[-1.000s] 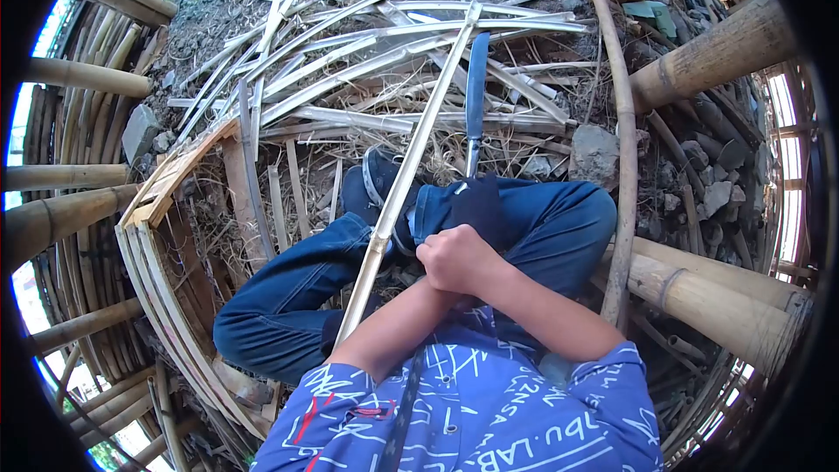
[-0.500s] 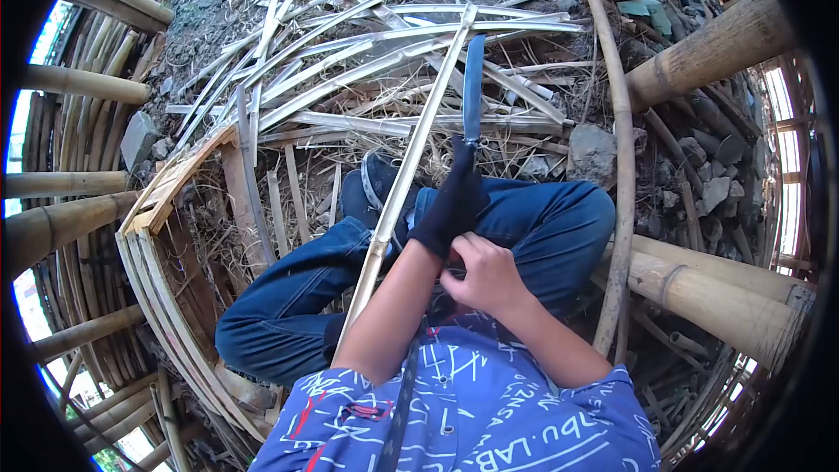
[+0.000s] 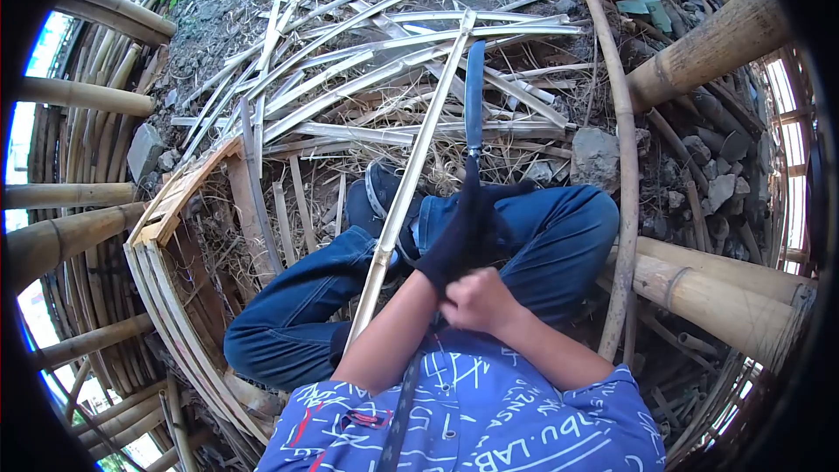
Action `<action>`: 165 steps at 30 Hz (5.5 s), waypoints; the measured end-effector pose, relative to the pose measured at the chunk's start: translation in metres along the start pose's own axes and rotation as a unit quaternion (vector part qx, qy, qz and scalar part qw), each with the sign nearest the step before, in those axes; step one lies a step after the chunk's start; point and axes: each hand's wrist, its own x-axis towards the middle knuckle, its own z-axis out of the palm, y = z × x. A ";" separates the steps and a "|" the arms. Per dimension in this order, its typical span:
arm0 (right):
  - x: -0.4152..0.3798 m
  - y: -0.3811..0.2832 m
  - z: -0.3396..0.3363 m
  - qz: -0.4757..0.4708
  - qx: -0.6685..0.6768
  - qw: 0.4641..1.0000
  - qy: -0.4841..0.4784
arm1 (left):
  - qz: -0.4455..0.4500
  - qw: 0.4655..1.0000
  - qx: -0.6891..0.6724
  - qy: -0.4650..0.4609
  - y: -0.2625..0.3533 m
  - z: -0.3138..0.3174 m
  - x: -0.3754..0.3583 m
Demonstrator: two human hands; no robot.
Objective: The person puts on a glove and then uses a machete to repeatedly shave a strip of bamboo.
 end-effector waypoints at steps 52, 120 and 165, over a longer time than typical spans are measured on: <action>0.019 -0.009 0.021 -0.069 0.186 0.971 -0.137 | 0.082 0.785 -0.563 0.243 0.072 -0.094 -0.032; 0.060 0.054 -0.047 0.183 -0.047 0.980 0.058 | -0.343 0.934 0.065 0.072 0.088 -0.068 -0.142; 0.053 0.059 -0.054 0.098 -0.043 0.988 0.113 | -0.382 0.923 -0.034 0.029 0.094 -0.070 -0.172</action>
